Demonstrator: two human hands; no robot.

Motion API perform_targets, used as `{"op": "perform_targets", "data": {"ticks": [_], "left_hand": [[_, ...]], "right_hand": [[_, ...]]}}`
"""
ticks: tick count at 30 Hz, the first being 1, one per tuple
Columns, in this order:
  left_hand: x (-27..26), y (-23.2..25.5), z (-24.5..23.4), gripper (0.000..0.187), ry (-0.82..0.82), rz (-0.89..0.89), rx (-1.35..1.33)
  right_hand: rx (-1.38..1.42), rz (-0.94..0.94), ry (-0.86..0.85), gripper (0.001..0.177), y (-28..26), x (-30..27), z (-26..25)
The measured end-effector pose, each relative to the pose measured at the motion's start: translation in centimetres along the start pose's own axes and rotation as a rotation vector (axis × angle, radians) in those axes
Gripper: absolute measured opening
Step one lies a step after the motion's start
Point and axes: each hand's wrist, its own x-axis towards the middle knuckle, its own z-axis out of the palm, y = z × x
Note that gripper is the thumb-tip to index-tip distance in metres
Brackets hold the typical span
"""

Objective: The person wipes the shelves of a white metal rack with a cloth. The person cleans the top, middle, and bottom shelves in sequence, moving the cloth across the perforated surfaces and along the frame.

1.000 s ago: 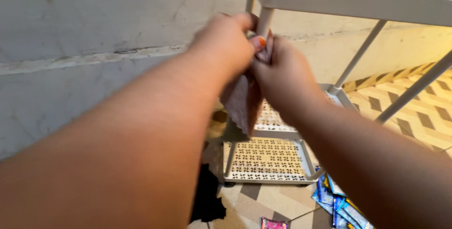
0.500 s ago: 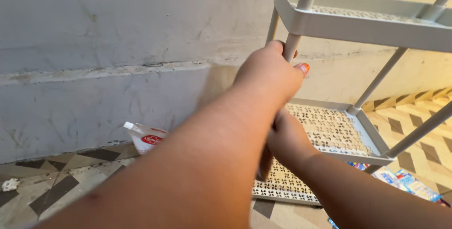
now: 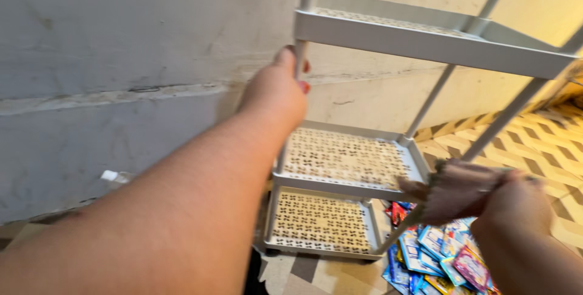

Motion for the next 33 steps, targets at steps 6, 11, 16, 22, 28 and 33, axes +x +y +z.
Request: {"op": "perform_targets", "data": {"ticks": [6,11,16,22,28,33], "left_hand": [[1.1,-0.4,-0.1,0.048,0.271,0.097,0.157],[-1.3,1.2,2.3,0.073,0.814,0.561,0.158],[-1.9,4.4,4.1,0.078,0.533,0.796,0.247],[-0.9,5.0,5.6,0.078,0.485,0.778,0.418],[-1.0,5.3,6.1,0.07,0.44,0.709,0.407],[-1.7,5.6,4.9,0.078,0.353,0.642,0.533]], "right_hand": [[0.061,-0.205,-0.191,0.034,-7.0,2.3,-0.7],[-0.16,-0.44,-0.175,0.036,-7.5,1.7,-0.1],[-0.465,-0.804,-0.144,0.028,-5.7,2.5,-1.7],[-0.568,-0.793,0.015,0.026,-5.2,3.4,-3.9],[-0.481,-0.772,0.05,0.023,-4.0,2.1,-1.3],[-0.539,-0.7,-0.104,0.019,-5.0,3.0,-0.2]]}}
